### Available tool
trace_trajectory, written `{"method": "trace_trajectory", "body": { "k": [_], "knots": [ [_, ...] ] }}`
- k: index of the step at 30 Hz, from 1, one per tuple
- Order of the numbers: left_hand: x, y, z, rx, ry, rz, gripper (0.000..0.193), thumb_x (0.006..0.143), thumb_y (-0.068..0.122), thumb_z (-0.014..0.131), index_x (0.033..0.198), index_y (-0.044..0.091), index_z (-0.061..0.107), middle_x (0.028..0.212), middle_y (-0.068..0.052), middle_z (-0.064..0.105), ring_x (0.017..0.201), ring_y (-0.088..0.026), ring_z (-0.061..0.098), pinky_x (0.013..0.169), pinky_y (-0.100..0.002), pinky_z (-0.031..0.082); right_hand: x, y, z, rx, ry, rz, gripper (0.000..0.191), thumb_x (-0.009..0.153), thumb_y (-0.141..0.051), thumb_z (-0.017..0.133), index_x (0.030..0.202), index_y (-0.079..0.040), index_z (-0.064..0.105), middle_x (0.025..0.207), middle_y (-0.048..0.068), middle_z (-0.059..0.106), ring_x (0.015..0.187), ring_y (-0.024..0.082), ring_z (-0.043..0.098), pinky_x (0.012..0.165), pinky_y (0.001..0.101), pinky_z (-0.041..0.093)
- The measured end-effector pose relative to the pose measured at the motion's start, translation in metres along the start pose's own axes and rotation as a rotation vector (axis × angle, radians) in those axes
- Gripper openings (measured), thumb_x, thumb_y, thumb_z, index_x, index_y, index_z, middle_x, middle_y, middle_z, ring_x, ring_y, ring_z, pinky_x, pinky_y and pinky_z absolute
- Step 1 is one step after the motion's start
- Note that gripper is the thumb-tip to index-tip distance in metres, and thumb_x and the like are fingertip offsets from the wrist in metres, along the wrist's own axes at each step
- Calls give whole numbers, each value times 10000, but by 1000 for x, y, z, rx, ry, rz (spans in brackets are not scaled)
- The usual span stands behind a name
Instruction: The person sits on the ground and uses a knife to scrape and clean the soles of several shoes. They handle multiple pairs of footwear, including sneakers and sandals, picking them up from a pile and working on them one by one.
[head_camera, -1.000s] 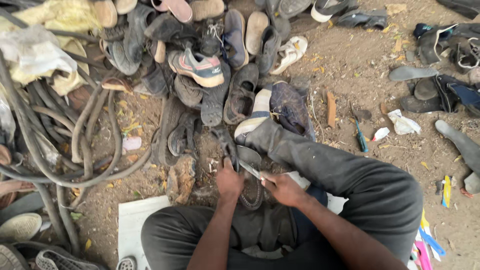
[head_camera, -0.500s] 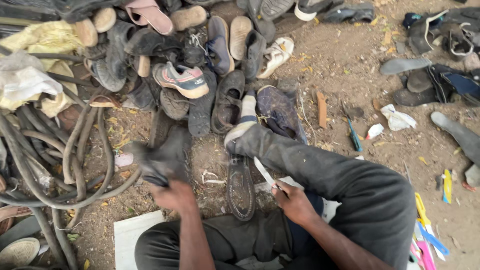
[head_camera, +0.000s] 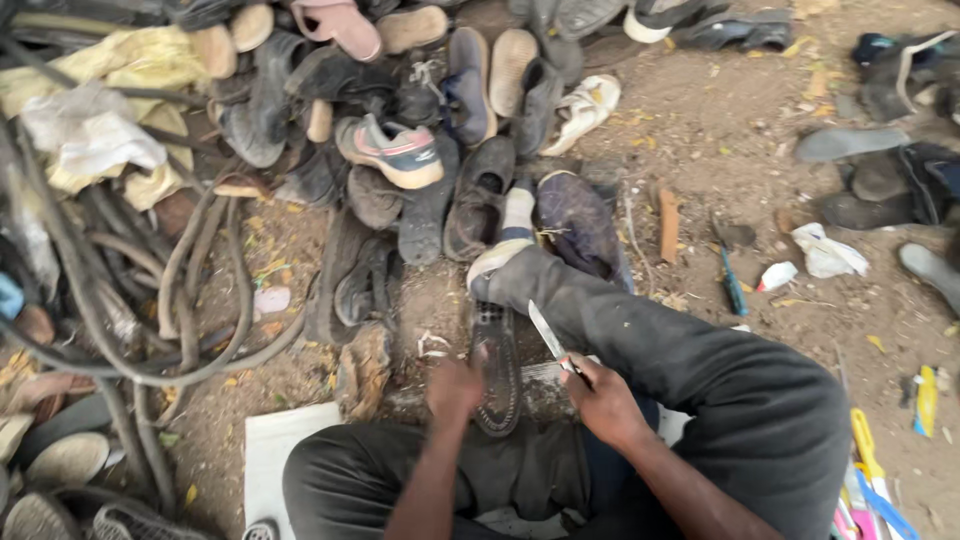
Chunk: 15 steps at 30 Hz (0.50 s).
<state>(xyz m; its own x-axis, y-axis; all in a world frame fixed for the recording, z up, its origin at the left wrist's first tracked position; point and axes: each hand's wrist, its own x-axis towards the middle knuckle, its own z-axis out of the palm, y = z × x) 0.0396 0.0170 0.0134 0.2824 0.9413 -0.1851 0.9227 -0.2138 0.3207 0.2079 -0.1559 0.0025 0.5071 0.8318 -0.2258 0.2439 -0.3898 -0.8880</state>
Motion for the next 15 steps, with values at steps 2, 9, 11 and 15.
{"method": "trace_trajectory", "body": {
  "k": [2, 9, 11, 15],
  "knots": [
    [-6, -30, 51, -302, -91, -150, 618, 949, 540, 614, 1136, -39, 722, 1060, -335, 694, 1058, -479, 678, 921, -541, 542, 3, -8, 11, -11, -31, -24, 371, 937, -262, 669, 1258, -78, 695, 663, 113, 624, 585, 175, 590, 586, 361, 493],
    [-69, -140, 0, -880, 91, -60, 307, 971, 180, 604, 1131, -45, 739, 1139, -233, 731, 1080, -377, 659, 938, -459, 500, -6, -25, 15, 9, -71, -32, 383, 955, -260, 666, 1292, -77, 669, 667, 49, 613, 598, 114, 564, 571, 304, 480],
    [-110, -195, -53, -673, 386, 124, 361, 997, 98, 440, 1243, -42, 665, 1223, -162, 743, 1164, -281, 692, 1026, -397, 508, -10, -27, 5, 65, -49, 46, 383, 950, -253, 665, 1288, -73, 676, 657, 46, 588, 585, 110, 527, 550, 310, 464],
    [-106, -252, -92, -1020, 1147, -124, 301, 1116, 231, 439, 1126, 8, 642, 1014, -108, 697, 977, -242, 684, 893, -410, 544, -12, -33, 4, 124, -55, 74, 356, 971, -240, 625, 1264, -51, 700, 665, 53, 558, 570, 134, 495, 543, 339, 433]
  ]
}}
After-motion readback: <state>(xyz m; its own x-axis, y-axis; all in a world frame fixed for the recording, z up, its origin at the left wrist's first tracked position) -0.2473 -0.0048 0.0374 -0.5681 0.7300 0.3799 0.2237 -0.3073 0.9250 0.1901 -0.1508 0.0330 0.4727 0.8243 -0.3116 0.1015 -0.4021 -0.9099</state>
